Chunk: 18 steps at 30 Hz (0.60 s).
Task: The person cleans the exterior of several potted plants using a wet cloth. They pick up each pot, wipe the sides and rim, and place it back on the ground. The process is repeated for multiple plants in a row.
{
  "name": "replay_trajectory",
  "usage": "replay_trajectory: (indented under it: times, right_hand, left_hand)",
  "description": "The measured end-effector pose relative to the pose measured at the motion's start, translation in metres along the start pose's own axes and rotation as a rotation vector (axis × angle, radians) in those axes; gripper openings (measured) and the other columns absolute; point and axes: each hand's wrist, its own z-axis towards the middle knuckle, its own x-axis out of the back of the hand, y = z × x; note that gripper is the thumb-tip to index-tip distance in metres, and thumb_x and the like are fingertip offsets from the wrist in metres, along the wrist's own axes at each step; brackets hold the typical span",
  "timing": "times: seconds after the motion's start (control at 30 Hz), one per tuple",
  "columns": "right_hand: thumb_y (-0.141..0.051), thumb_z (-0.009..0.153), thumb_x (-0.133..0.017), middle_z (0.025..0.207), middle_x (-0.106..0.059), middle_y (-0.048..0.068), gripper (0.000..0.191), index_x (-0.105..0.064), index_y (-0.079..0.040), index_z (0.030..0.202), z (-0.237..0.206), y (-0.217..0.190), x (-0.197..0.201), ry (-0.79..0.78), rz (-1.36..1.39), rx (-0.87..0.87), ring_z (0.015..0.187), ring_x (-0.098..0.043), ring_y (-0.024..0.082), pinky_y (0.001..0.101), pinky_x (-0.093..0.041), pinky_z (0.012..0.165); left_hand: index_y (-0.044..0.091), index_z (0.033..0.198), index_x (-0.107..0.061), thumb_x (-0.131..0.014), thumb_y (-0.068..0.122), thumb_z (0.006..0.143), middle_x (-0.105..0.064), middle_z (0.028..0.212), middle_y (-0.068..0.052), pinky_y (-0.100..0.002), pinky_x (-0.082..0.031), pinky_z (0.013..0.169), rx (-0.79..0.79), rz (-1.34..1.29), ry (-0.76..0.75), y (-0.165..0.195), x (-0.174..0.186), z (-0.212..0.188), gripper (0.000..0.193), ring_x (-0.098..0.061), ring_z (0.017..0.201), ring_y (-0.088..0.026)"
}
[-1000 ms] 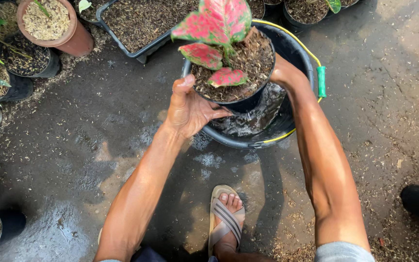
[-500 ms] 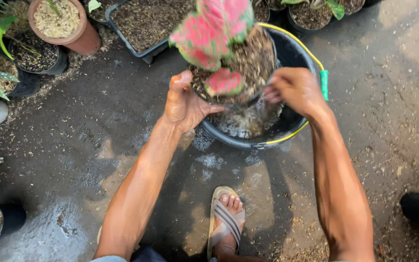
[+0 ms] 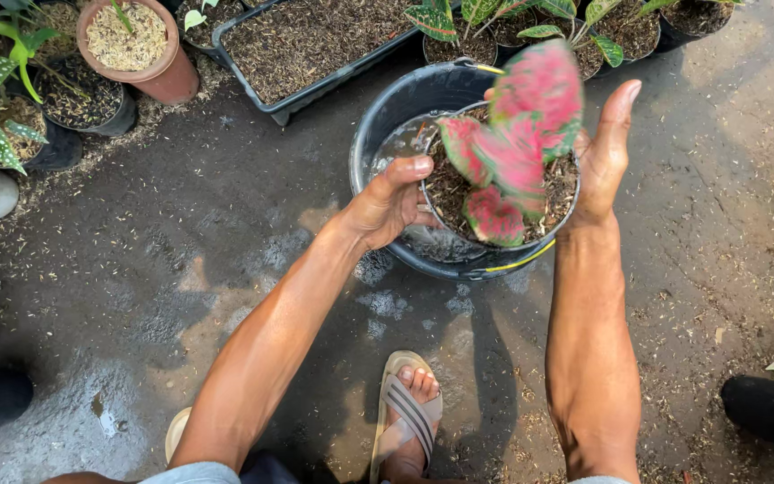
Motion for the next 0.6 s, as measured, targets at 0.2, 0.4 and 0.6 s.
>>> replay_trajectory:
  times: [0.2,0.4,0.6]
  right_hand:
    - [-0.068,0.102,-0.037,0.158,-0.052,0.012,0.082,-0.041,-0.009,0.158,-0.004,0.044,0.059,0.096,-0.01,0.033,0.15,-0.047,0.03,0.0468,-0.044,0.127]
    - [-0.06,0.112,-0.031,0.123,-0.07,0.02,0.075,-0.066,0.003,0.132,-0.042,0.052,0.09,0.346,-1.263,-0.03,0.116,-0.065,0.032,0.0473,-0.051,0.101]
    - [-0.048,0.117,-0.047,0.104,-0.067,0.026,0.065,-0.062,0.012,0.135,-0.055,-0.018,0.037,0.246,-0.49,0.08,0.089,-0.069,0.031,0.0412,-0.058,0.069]
  left_hand:
    - [0.002,0.153,-0.038,-0.067,0.062,0.082,-0.057,0.143,-0.021,-0.067,-0.053,0.102,-0.041,-0.102,-0.04,0.011,-0.015,0.002,0.097,-0.065,0.121,-0.036]
    - [-0.004,0.15,-0.041,-0.064,0.066,0.083,-0.059,0.136,-0.028,-0.056,-0.06,0.088,-0.094,-0.09,0.015,0.033,-0.013,0.003,0.1,-0.068,0.112,-0.038]
    - [-0.002,0.139,-0.051,-0.069,0.066,0.08,-0.06,0.115,-0.018,-0.052,-0.061,0.081,-0.1,-0.032,0.112,0.045,-0.02,0.006,0.092,-0.066,0.094,-0.029]
